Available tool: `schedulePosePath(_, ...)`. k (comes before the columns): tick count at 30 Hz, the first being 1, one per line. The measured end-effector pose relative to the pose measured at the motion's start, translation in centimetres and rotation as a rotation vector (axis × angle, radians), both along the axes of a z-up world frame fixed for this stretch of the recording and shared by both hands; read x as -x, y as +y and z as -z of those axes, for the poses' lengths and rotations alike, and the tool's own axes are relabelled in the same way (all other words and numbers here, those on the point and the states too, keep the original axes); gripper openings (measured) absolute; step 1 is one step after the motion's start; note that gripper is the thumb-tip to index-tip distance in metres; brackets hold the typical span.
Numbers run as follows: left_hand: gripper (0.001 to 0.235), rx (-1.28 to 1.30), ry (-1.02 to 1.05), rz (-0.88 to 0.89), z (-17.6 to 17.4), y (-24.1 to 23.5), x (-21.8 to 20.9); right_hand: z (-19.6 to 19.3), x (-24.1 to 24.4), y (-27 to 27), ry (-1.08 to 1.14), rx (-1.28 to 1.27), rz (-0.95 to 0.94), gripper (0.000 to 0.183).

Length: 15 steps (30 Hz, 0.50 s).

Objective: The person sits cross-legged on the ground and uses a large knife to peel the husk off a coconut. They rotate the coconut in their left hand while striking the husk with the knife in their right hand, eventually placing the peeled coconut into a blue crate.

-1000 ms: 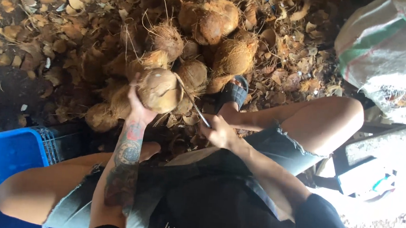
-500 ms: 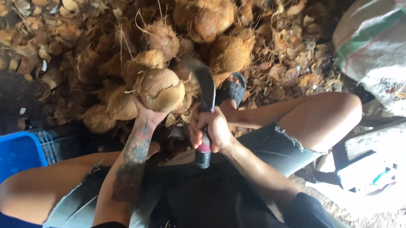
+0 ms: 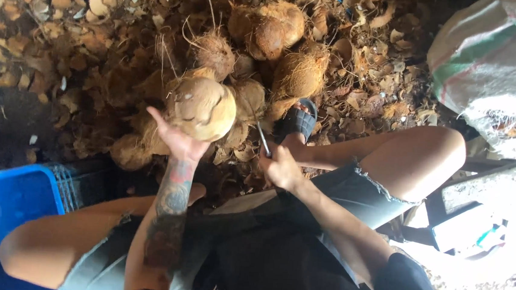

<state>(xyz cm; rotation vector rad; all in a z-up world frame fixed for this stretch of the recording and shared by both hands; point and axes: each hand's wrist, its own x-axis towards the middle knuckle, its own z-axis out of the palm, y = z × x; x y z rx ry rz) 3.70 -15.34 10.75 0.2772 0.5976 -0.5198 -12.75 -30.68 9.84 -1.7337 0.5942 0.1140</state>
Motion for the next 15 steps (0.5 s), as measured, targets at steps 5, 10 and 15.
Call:
schedulePosePath(5,0.083,-0.061,-0.104,0.203,4.7,0.2,0.0,-6.5,-0.3,-1.2,-0.249,0.007,-0.114,0.003)
schedulePosePath(10,0.074,-0.137,-0.089,0.222,13.1,1.7,1.4,-2.3,1.6,-0.7,-1.071,0.26,-0.23,0.012)
schedulePosePath(15,0.069,-0.321,-0.084,0.198,8.9,1.2,1.6,0.6,1.4,0.9,0.038,0.14,-0.254,0.021)
